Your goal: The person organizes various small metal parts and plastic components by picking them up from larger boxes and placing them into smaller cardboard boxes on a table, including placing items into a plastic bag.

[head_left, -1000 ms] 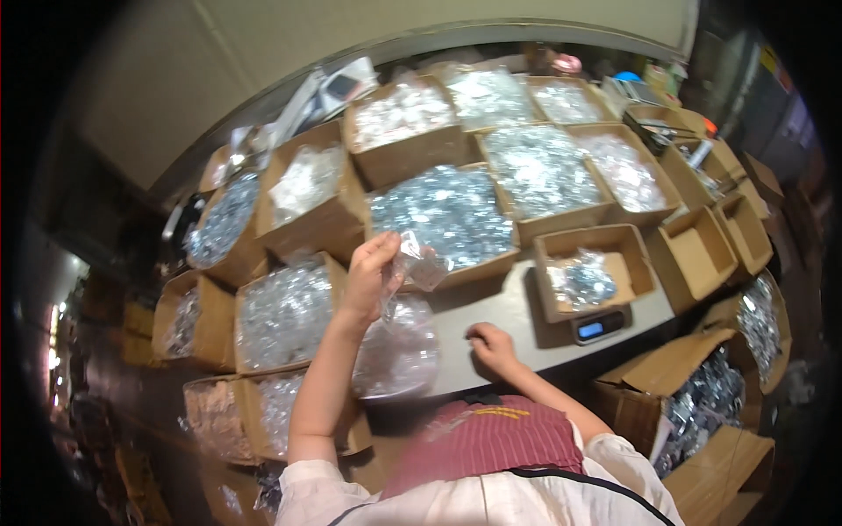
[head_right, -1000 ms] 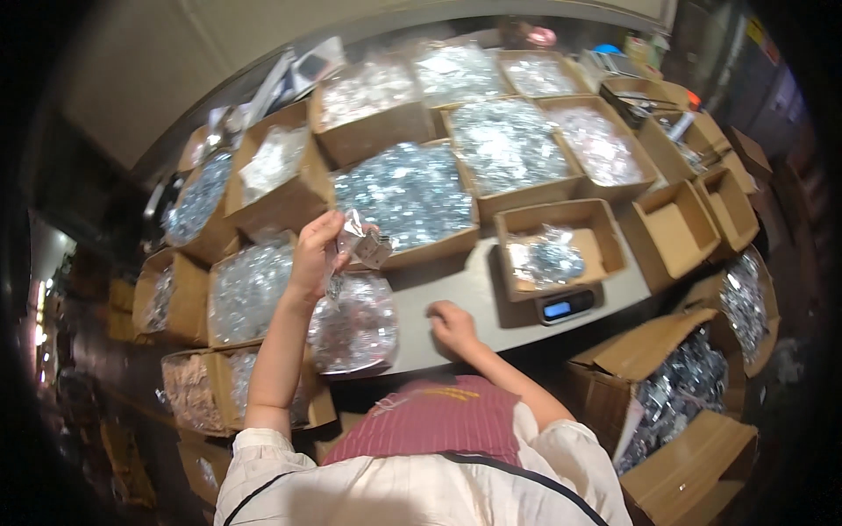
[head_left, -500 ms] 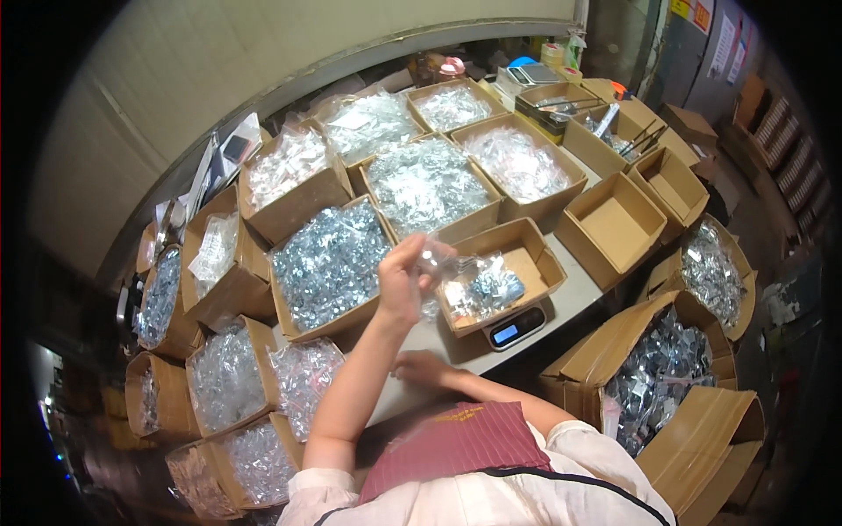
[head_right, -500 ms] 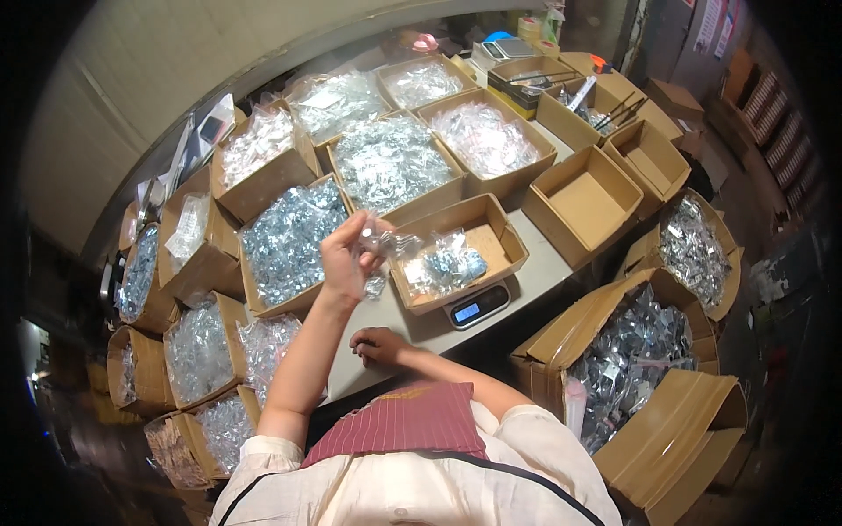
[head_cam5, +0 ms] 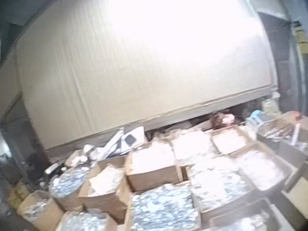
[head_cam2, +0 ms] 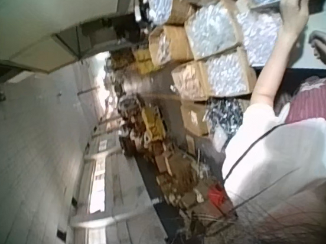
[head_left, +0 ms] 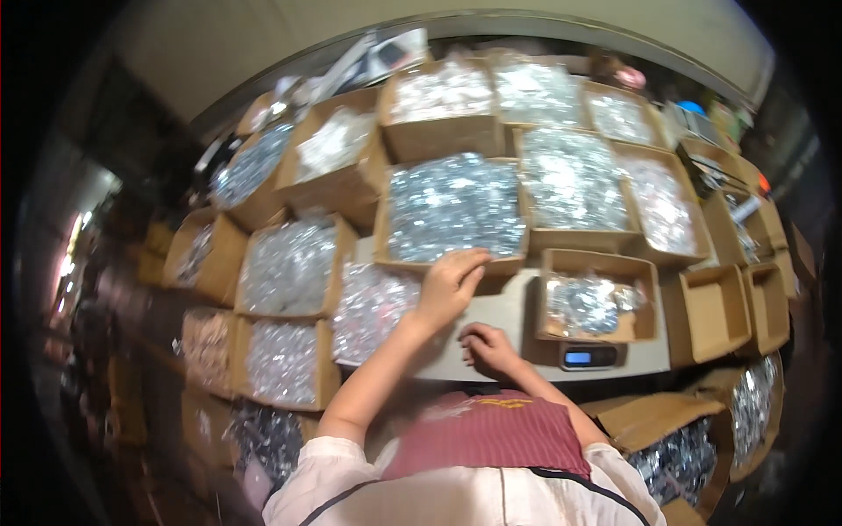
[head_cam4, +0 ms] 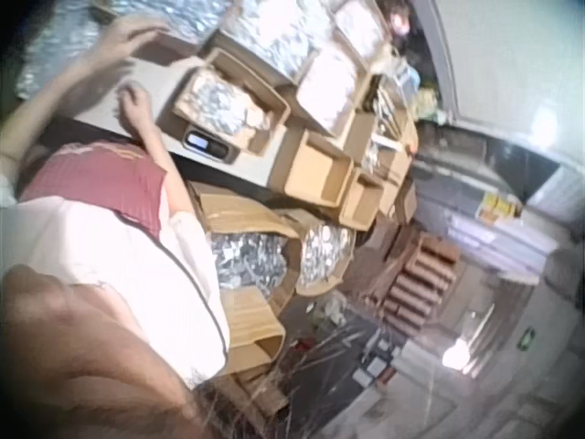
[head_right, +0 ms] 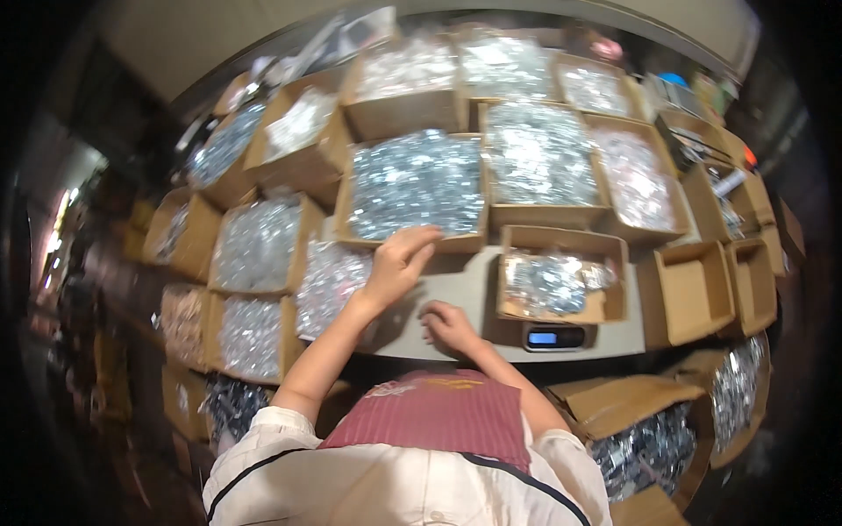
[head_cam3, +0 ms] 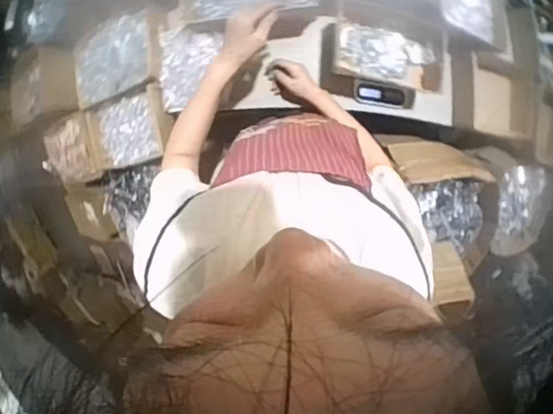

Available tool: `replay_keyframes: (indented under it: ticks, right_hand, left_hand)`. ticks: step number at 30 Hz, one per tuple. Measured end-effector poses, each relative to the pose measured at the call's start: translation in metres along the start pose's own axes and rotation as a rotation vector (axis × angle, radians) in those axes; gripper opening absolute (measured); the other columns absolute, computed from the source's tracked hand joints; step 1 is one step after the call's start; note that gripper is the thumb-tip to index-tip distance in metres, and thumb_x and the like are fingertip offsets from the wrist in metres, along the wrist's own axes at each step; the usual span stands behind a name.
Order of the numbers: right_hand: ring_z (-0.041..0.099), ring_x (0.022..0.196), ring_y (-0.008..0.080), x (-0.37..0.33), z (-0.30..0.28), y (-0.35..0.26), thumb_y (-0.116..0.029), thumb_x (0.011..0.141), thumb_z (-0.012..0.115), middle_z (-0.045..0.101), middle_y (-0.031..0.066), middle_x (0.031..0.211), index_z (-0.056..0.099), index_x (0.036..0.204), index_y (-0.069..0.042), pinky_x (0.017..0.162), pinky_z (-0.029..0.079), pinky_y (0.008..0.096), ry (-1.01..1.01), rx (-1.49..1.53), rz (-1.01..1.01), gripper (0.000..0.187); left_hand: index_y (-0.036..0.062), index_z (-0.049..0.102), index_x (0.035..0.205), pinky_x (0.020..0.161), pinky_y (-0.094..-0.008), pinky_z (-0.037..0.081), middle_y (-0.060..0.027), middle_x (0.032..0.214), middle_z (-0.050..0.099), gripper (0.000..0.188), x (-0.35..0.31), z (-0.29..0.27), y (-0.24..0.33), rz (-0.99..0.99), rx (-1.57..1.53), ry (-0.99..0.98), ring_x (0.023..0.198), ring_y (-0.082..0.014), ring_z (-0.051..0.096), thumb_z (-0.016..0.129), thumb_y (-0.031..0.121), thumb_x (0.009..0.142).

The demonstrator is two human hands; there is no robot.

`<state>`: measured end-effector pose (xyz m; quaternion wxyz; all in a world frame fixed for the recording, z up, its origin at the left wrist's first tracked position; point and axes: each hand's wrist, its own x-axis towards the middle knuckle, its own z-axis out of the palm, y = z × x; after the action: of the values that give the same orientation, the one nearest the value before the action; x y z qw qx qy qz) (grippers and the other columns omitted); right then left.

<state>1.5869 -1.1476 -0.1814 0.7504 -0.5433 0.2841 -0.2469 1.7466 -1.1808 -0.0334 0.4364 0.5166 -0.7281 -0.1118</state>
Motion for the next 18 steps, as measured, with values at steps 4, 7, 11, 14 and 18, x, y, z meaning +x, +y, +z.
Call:
replay_keyframes:
  ticks: [4,7,11,14,18]
  right_hand:
    - [0.061,0.065,0.0121,0.0,0.005,0.007,0.0,0.096,0.045,0.059,0.0064,0.086,0.06,0.104,0.002,0.057,0.052,0.0254,0.015,0.054,-0.049,0.017]
    - [0.063,0.065,0.0117,-0.001,0.014,-0.001,0.002,0.093,0.044,0.06,0.0058,0.081,0.061,0.098,0.002,0.056,0.053,0.0251,0.063,-0.027,-0.044,0.018]
    - [0.061,0.063,0.0114,-0.002,0.025,-0.009,0.002,0.092,0.044,0.06,0.0056,0.082,0.061,0.098,0.002,0.055,0.051,0.0247,0.105,-0.073,-0.023,0.018]
    - [0.061,0.063,0.0118,-0.004,0.025,-0.004,0.0,0.094,0.045,0.06,0.0062,0.084,0.062,0.099,0.002,0.054,0.051,0.024,0.15,-0.034,-0.022,0.017]
    - [0.061,0.062,0.0119,-0.008,0.029,-0.008,-0.001,0.095,0.046,0.06,0.0068,0.084,0.061,0.1,0.002,0.052,0.05,0.0237,0.202,-0.036,-0.049,0.016]
  left_hand:
    - [0.0036,0.069,0.101,0.097,-0.0421,0.043,-0.0141,0.112,0.066,0.021,-0.063,-0.078,-0.064,-0.353,0.43,0.223,0.109,-0.0333,0.057,0.069,0.011,0.081]
    - [0.0058,0.07,0.093,0.1,-0.0435,0.038,-0.0139,0.109,0.063,0.026,-0.092,-0.098,-0.095,-0.553,0.636,0.213,0.11,-0.0342,0.051,0.077,0.025,0.076]
    - [0.0085,0.067,0.082,0.102,-0.0431,0.033,-0.0134,0.105,0.063,0.025,-0.097,-0.097,-0.116,-0.621,0.424,0.228,0.108,-0.0318,0.053,0.076,0.032,0.077]
    - [0.0067,0.061,0.075,0.092,-0.0366,0.042,-0.0079,0.101,0.065,0.014,-0.089,-0.099,-0.115,-0.728,-0.55,0.559,0.099,-0.0235,0.058,0.07,0.018,0.079]
    - [0.0045,0.06,0.08,0.068,-0.0298,0.049,-0.0088,0.09,0.067,0.009,-0.101,-0.146,-0.094,-0.846,-1.231,0.904,0.084,-0.0214,0.064,0.06,0.013,0.08]
